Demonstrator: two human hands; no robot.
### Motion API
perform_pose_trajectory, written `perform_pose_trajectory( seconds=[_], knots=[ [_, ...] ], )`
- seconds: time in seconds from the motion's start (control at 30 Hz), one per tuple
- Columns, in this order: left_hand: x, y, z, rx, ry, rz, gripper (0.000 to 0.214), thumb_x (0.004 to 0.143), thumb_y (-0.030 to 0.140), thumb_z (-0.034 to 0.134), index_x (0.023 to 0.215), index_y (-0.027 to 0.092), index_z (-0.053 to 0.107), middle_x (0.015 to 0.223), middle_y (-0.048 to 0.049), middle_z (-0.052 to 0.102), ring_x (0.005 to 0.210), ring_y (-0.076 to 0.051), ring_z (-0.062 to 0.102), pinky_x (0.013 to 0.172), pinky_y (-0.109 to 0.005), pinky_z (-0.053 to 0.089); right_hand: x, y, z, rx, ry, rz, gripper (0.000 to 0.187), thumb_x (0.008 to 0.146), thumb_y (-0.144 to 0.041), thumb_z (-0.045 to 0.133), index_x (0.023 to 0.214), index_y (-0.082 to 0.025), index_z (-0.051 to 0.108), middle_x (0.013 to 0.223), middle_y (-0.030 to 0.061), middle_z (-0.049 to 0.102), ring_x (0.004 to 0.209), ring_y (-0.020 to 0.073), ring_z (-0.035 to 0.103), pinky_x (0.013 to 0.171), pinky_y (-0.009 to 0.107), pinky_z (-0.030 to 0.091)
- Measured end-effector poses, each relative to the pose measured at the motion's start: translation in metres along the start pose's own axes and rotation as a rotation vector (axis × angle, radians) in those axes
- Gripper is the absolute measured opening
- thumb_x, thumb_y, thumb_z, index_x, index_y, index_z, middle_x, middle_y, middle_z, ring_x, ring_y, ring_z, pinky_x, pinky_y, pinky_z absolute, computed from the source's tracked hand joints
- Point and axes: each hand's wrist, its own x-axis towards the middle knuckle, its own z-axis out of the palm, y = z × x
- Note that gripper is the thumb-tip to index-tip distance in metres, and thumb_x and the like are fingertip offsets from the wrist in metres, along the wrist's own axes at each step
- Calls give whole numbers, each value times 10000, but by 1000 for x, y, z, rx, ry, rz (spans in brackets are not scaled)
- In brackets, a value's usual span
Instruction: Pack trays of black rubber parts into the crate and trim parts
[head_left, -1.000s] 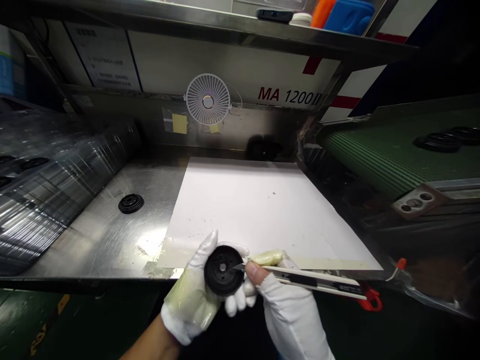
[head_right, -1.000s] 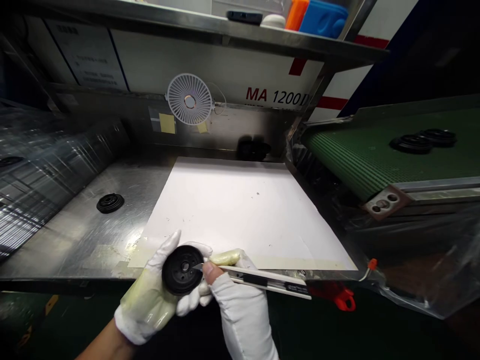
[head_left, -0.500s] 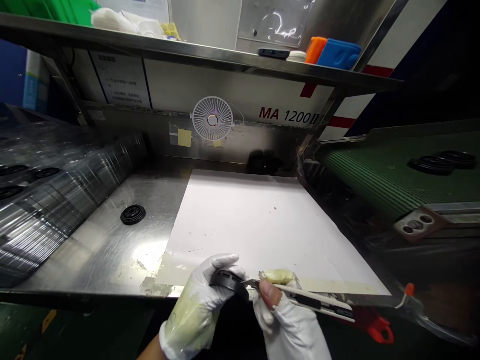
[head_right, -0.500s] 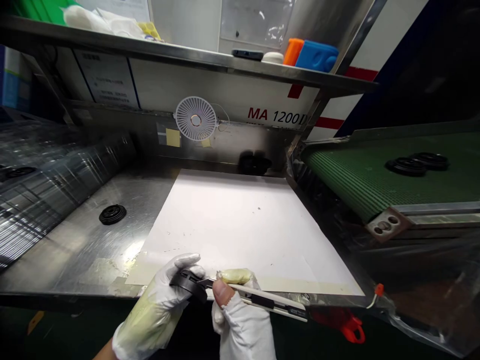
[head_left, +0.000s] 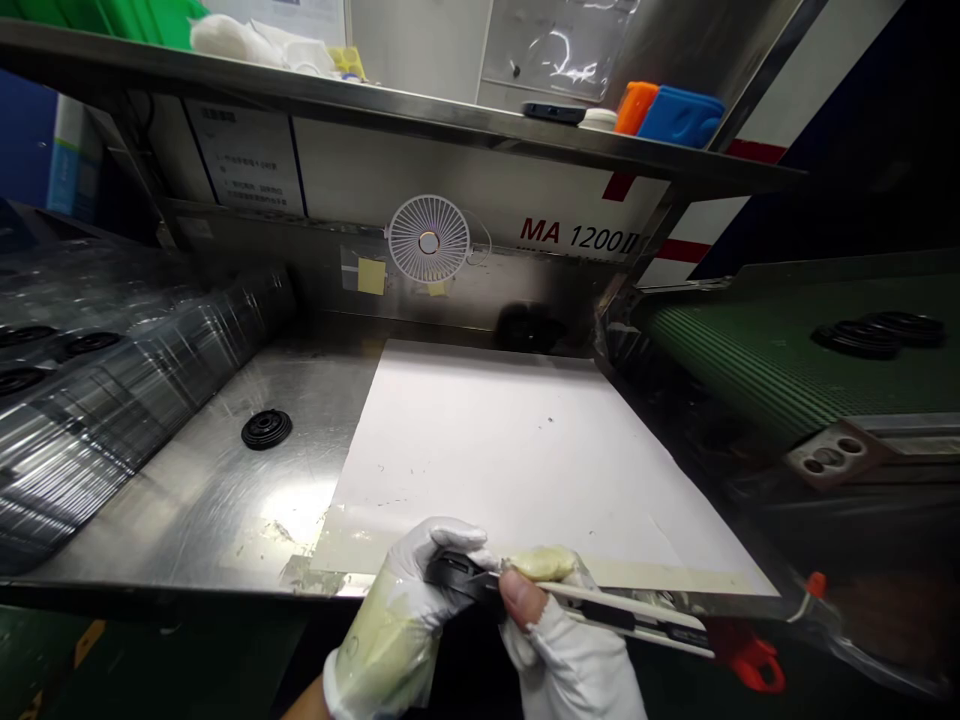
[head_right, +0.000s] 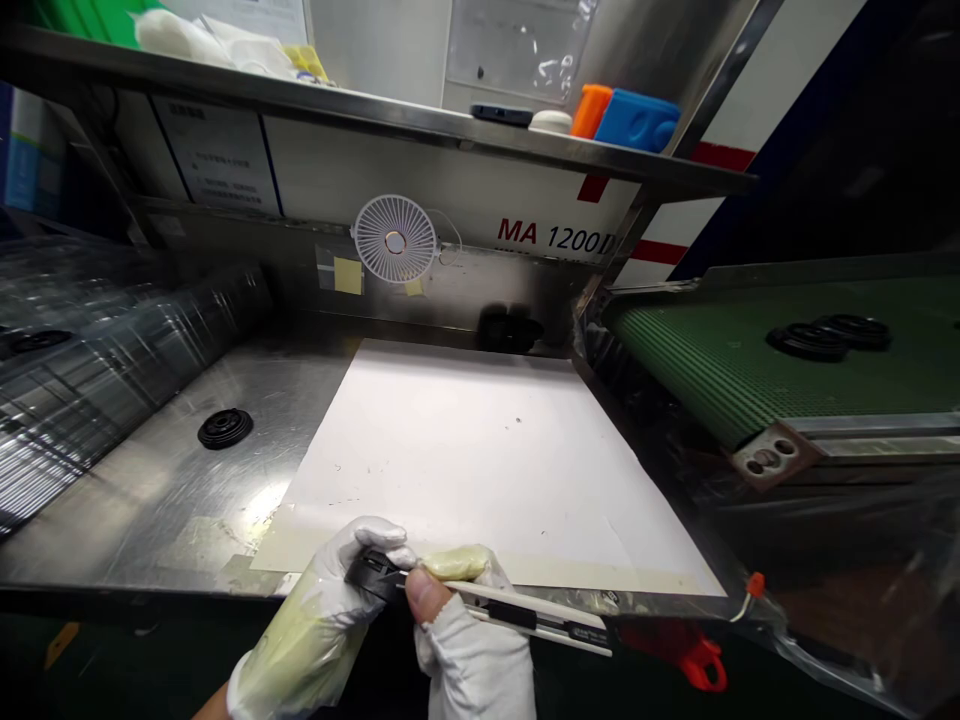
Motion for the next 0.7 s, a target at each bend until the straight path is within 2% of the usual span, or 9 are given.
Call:
perform_pose_trajectory(
  seconds=[0.1, 0.23, 0.33, 0.5, 0.63, 0.7],
  knots=[
    [-1, 0, -2, 16, 0, -4, 252, 643, 184, 824, 843, 212, 674, 798, 12, 656, 765, -102, 603, 774, -205, 472, -2, 1, -1, 17, -11, 6, 312, 586, -392, 846, 646, -198, 610, 590, 2, 648, 532, 124, 559, 514, 245, 468],
    [-2, 1, -4, 35, -12, 0, 237, 661, 157, 799, 845, 212, 660, 820, 9, 645, 785, -114, 597, 774, -218, 466, -5, 0, -4, 43, -83, 129, 297, 583, -374, 846, 639, -201, 611, 512, -24, 596, 425, 109, 489, 442, 257, 431],
    [-3, 5, -6, 79, -80, -33, 241, 698, 115, 748, 895, 217, 654, 797, 14, 640, 789, -115, 590, 761, -215, 449, -1, -5, -8, 55, -142, 196, 299, 556, -350, 860, 623, -219, 600, 485, -52, 563, 361, 89, 419, 394, 257, 386],
    [-4, 13, -10, 165, -238, -126, 430, 645, 0, 641, 1017, 215, 637, 796, 9, 651, 734, -129, 577, 703, -239, 432, 13, -20, -11, 50, -188, 220, 330, 497, -330, 881, 609, -199, 600, 517, -33, 579, 406, 86, 427, 394, 237, 334],
    [-4, 12, -12, 199, -312, -104, 466, 580, 4, 599, 1005, 184, 662, 895, -40, 671, 829, -191, 602, 751, -290, 436, 16, -29, -9, 9, -342, 332, 358, 513, -345, 863, 645, -174, 577, 466, -63, 514, 382, 43, 335, 394, 203, 203],
    [-3, 10, -14, 195, -329, -88, 470, 564, 23, 612, 1002, 182, 670, 895, -44, 667, 851, -207, 597, 755, -301, 434, 16, -32, -9, 7, -396, 353, 349, 527, -328, 852, 648, -172, 564, 474, -75, 480, 416, 44, 339, 423, 202, 211]
  ],
)
